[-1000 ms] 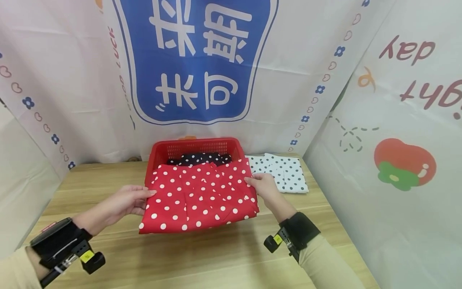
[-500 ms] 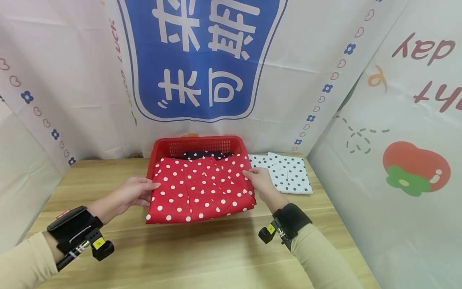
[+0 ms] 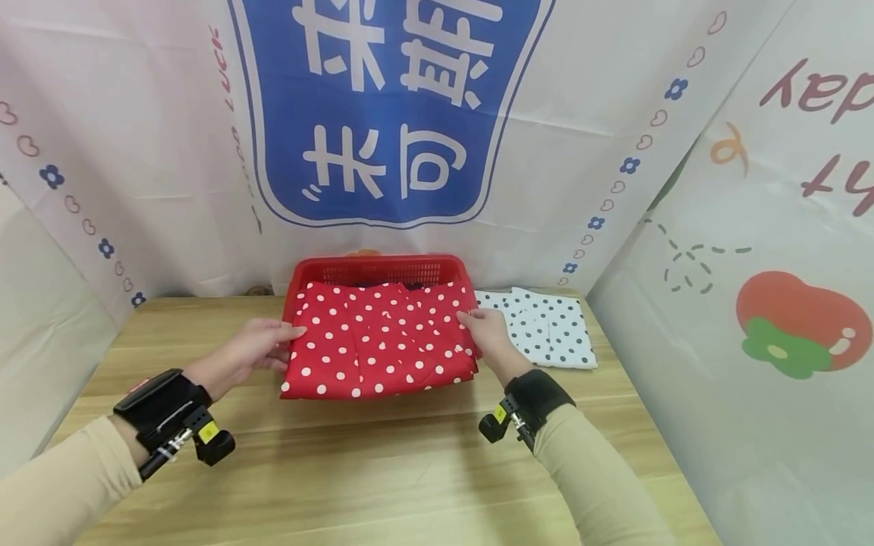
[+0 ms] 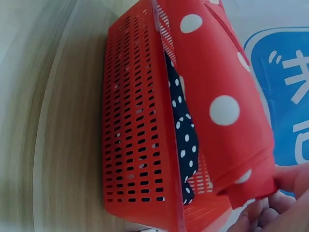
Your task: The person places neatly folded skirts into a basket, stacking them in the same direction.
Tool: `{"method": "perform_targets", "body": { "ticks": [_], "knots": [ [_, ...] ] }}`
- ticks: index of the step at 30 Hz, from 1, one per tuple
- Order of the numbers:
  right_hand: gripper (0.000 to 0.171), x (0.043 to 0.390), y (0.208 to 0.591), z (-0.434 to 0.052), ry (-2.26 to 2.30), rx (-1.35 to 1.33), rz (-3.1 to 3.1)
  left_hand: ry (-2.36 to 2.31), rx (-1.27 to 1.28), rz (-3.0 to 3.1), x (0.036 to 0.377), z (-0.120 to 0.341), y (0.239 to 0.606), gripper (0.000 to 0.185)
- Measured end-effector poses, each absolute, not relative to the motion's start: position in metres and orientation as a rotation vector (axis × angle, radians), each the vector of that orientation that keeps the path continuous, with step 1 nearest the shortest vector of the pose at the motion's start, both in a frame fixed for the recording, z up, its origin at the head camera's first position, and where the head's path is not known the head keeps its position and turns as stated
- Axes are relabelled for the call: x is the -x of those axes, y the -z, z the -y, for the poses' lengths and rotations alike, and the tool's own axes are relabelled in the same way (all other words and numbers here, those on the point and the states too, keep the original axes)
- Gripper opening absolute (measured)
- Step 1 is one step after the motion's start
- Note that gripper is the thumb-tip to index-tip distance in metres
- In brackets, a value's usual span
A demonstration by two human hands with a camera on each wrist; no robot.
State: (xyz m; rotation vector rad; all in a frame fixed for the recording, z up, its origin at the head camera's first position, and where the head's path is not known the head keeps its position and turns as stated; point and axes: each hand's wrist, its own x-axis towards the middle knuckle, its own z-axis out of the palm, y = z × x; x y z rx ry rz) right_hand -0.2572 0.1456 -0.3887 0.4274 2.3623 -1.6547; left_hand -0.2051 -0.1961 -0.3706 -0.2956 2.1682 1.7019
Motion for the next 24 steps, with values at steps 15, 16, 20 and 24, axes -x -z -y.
{"method": "perform_targets", "body": {
  "ticks": [15,16,20,24],
  "knots": [
    [0.044,0.279,0.396,-0.135,1.676,-0.547,-2.292,-1.679,0.369,-2.174,0.224,0.191,0.381,0.046],
    [0.044,0.28,0.396,-0.135,1.679,-0.554,-2.286,-1.676,0.374,-2.173,0.225,0.191,0.382,0.046],
    [0.046,0.287,0.396,-0.134,1.683,-0.563,-2.291,-1.682,0.375,-2.174,0.231,0.188,0.383,0.044],
    [0.045,0.295,0.395,-0.133,1.691,-0.58,-2.289,-1.699,0.399,-2.189,0.24,0.185,0.384,0.044]
  ]
}}
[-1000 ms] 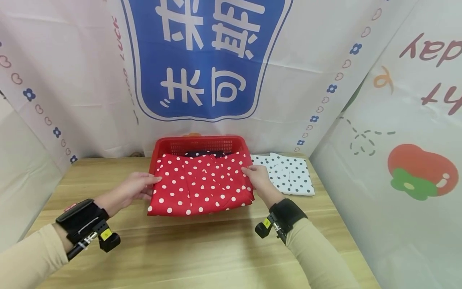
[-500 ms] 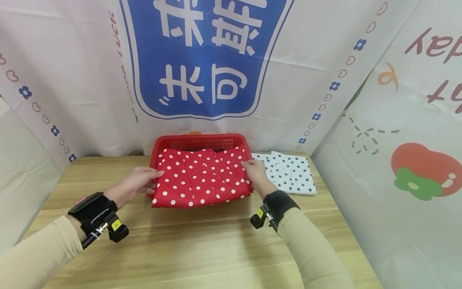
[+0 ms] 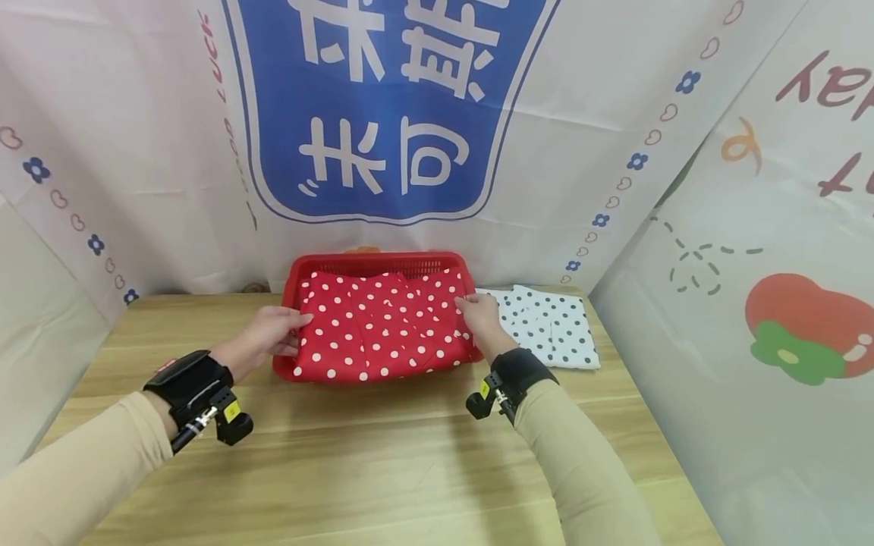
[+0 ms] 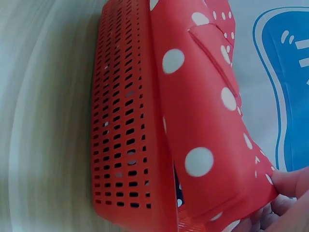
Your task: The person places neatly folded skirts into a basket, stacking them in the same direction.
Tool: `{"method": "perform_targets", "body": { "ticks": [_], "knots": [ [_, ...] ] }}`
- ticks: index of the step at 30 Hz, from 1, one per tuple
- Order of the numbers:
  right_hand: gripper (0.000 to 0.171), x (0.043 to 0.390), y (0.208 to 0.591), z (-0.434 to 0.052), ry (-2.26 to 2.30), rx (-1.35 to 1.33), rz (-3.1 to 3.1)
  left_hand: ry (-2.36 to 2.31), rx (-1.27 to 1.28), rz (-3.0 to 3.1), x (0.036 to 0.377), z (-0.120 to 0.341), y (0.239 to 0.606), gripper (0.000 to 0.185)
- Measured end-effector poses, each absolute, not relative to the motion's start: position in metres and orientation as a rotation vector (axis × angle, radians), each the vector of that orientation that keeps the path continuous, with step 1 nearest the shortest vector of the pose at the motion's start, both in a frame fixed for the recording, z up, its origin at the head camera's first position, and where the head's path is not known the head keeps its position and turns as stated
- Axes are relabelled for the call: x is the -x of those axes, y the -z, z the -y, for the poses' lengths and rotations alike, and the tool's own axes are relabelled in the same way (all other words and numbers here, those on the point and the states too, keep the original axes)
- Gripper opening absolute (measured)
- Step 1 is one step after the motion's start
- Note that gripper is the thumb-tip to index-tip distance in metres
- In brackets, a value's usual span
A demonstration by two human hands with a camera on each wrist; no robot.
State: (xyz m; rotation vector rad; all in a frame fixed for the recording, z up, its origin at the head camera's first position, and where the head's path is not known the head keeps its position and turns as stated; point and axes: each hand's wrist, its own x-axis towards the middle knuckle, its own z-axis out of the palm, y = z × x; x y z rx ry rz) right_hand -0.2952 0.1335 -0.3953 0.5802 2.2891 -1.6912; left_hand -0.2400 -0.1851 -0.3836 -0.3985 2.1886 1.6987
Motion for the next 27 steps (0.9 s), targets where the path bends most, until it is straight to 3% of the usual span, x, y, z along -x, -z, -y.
{"method": "perform_targets", "body": {
  "ticks": [14,27],
  "knots": [
    [0.041,0.311,0.405,-0.119,1.741,-0.501,-2.368,-1.748,0.444,-2.247,0.263,0.18,0.384,0.044],
    [0.047,0.309,0.427,-0.109,1.687,-0.43,-2.435,-1.792,0.454,-2.456,0.264,0.164,0.416,0.039]
  ]
}}
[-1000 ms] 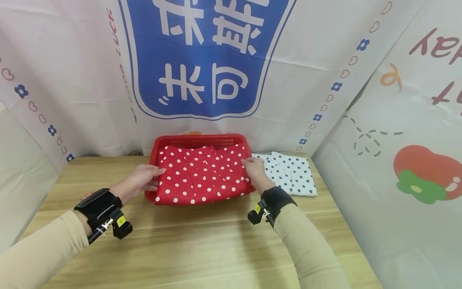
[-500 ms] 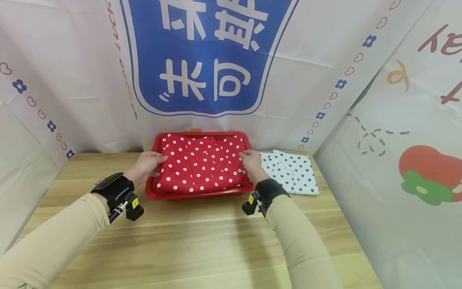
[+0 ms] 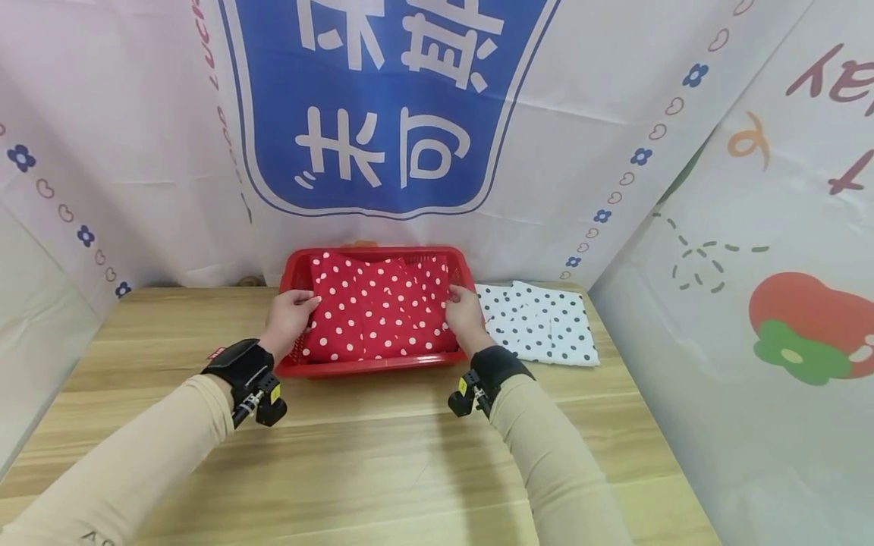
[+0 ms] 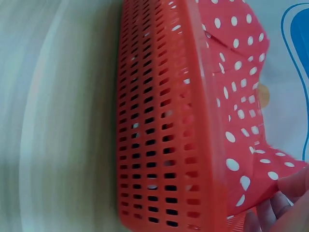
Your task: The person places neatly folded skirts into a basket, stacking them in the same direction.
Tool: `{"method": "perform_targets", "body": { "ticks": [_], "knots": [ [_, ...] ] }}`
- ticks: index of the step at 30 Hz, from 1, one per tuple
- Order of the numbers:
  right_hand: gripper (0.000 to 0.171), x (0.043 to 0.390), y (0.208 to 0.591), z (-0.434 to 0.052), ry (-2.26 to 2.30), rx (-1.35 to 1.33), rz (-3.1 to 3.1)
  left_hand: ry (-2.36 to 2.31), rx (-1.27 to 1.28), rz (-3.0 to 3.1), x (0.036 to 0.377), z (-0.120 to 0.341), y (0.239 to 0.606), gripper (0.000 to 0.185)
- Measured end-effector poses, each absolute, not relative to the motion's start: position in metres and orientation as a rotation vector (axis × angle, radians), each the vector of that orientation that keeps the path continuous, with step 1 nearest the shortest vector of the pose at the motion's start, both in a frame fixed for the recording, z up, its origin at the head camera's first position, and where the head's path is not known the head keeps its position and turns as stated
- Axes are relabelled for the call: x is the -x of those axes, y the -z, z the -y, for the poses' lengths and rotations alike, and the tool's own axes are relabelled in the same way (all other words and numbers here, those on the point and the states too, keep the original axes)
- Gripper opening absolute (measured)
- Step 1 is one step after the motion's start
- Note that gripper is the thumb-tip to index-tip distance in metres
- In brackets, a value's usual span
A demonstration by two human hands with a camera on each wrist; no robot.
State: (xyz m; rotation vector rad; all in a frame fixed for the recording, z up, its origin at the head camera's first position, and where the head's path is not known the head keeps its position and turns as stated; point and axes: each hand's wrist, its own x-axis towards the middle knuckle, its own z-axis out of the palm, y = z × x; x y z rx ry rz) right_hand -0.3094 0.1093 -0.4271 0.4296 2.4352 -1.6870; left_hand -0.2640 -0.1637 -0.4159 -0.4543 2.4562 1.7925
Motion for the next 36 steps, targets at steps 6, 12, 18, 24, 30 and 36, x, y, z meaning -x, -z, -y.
{"method": "perform_targets", "body": {
  "ticks": [6,12,18,24,30,36],
  "knots": [
    [0.047,0.307,0.433,-0.116,1.661,-0.366,-2.45,-1.838,0.451,-2.365,0.26,0.166,0.417,0.035],
    [0.05,0.304,0.436,-0.121,1.666,-0.346,-2.424,-1.825,0.43,-2.279,0.254,0.162,0.417,0.041],
    [0.059,0.302,0.438,-0.121,1.591,-0.319,-2.425,-1.724,0.436,-2.231,0.248,0.157,0.421,0.056],
    [0.06,0.3,0.439,-0.124,1.473,-0.255,-2.449,-1.638,0.434,-2.196,0.241,0.153,0.423,0.068],
    [0.059,0.295,0.434,-0.125,1.43,-0.222,-2.478,-1.642,0.416,-2.212,0.236,0.152,0.416,0.07],
    [0.057,0.29,0.425,-0.124,1.441,-0.206,-2.497,-1.635,0.365,-2.244,0.232,0.151,0.407,0.07]
  ]
}}
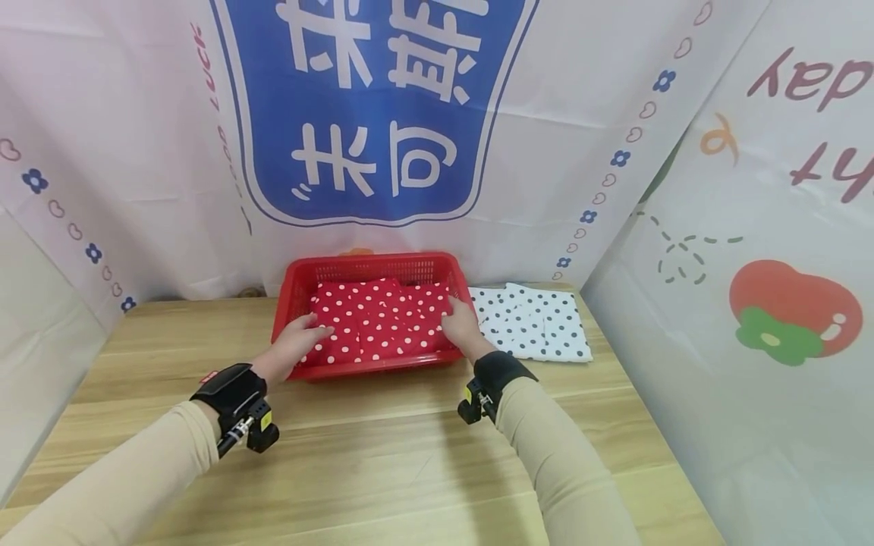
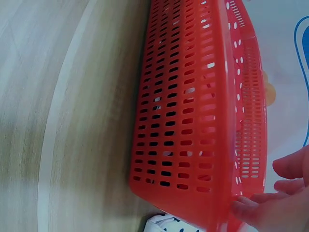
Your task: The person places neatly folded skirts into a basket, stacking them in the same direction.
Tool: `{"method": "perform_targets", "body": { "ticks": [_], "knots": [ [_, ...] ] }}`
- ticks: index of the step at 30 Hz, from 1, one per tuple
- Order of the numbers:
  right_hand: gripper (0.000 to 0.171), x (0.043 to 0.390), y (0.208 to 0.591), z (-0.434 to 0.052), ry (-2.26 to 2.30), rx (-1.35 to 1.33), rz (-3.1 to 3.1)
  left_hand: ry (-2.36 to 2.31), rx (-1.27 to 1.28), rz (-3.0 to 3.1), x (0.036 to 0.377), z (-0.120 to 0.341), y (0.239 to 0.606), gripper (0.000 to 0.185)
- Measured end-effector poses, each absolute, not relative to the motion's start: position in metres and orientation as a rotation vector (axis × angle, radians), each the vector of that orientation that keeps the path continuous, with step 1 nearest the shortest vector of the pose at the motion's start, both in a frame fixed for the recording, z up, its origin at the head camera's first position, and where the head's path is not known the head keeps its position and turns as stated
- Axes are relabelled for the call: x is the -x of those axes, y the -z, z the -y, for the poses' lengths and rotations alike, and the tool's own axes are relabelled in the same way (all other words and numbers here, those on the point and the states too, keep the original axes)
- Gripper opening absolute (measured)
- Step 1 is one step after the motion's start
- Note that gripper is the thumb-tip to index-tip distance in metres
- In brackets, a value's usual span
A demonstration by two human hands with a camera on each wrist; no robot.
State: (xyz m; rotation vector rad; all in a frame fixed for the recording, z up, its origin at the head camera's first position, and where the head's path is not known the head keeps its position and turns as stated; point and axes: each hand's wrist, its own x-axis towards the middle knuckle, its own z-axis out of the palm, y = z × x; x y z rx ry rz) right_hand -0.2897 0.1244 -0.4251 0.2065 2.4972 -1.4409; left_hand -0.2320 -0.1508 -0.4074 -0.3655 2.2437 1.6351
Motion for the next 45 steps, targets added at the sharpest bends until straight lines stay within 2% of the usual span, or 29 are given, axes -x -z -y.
{"method": "perform_targets", "body": {
  "ticks": [7,15,31,39,45],
  "knots": [
    [0.057,0.282,0.42,-0.129,1.345,-0.093,-2.57,-1.535,0.242,-2.369,0.226,0.149,0.406,0.07],
    [0.054,0.276,0.418,-0.13,1.036,0.235,-2.78,-1.278,0.038,-2.656,0.217,0.147,0.404,0.073],
    [0.054,0.254,0.404,-0.134,0.857,0.384,-2.851,-1.027,-0.039,-2.779,0.205,0.143,0.4,0.076],
    [0.051,0.232,0.403,-0.14,0.784,0.5,-2.893,-0.865,-0.174,-2.902,0.184,0.133,0.408,0.072],
    [0.048,0.223,0.406,-0.144,0.737,0.595,-2.932,-0.929,-0.187,-2.893,0.174,0.13,0.413,0.07]
  ]
}}
